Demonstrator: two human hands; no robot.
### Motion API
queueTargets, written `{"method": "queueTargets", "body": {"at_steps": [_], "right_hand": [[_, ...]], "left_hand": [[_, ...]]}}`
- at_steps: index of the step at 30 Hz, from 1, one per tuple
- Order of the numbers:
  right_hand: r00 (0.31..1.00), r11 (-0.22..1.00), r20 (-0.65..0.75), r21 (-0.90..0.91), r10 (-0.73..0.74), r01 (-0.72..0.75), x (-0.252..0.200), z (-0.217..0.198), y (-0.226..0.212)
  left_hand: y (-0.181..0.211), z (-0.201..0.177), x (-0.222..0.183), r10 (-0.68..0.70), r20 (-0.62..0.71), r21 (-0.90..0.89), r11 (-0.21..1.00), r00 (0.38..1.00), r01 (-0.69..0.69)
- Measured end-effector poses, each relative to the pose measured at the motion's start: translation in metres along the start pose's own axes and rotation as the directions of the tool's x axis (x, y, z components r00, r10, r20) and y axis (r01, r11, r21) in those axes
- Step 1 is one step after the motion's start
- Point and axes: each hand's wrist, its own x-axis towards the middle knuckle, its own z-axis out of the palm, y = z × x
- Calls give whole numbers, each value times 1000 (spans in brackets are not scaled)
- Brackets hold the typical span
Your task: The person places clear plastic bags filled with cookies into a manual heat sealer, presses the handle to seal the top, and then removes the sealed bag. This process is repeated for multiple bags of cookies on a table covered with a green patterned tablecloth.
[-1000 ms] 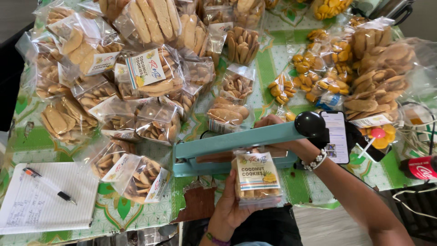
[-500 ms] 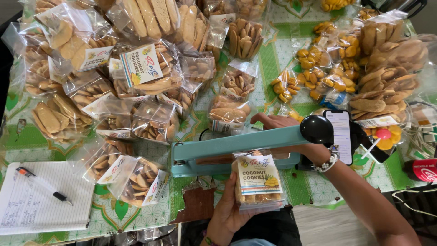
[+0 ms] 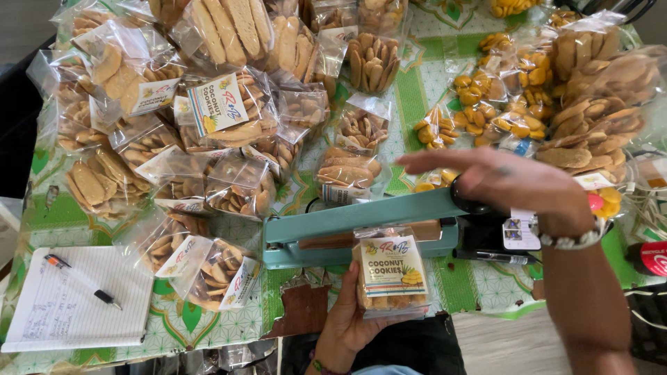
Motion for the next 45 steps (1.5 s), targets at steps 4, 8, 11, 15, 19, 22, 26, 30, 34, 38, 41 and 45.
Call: {"method": "queueTargets", "body": {"at_steps": [4, 8, 11, 15, 19, 22, 26, 30, 34, 38, 41, 45], "right_hand": [[870, 806, 19, -386, 492, -448, 18, 17, -28], [830, 807, 76, -299, 552, -509, 25, 23, -23], [822, 821, 137, -261, 552, -508, 23, 27, -6], [850, 866, 198, -223, 489, -447, 25, 33, 15], [862, 897, 256, -199, 437, -395, 28, 37, 24], [836, 875, 258, -139, 484, -463, 29, 36, 24], [781, 794, 221, -353, 585, -495, 26, 30, 18], [877, 794, 139, -508, 459, -335, 36, 35, 10], [734, 639, 133, -611, 666, -468, 56, 48, 10], [852, 850, 221, -369, 474, -377, 70, 47, 22], [842, 851, 243, -362, 481, -381, 72, 46, 34], [891, 935, 292, -176, 348, -308, 79, 49, 46]], "left_hand": [[-1, 0, -2, 8, 15, 17, 1000, 1000, -8], [1, -4, -2, 11, -22, -29, 1000, 1000, -12], [0, -6, -2, -4, -6, -34, 999, 1000, 4], [1, -8, -1, 7, -80, -1, 1000, 997, -7], [2, -14, 0, -5, -58, -20, 1000, 998, 4], [3, -20, -1, 16, -61, -1, 1000, 998, -16], [5, -26, -2, 0, -39, -2, 1000, 999, 0], [5, -29, 0, 1, -59, -8, 1000, 998, -1], [6, -29, 1, 17, -85, 51, 999, 996, -13], [6, -29, 2, 25, -80, 80, 997, 997, -19], [7, -26, 1, 29, -88, 120, 993, 996, -18], [7, -22, 2, 34, -24, 146, 989, 999, -30]]}}
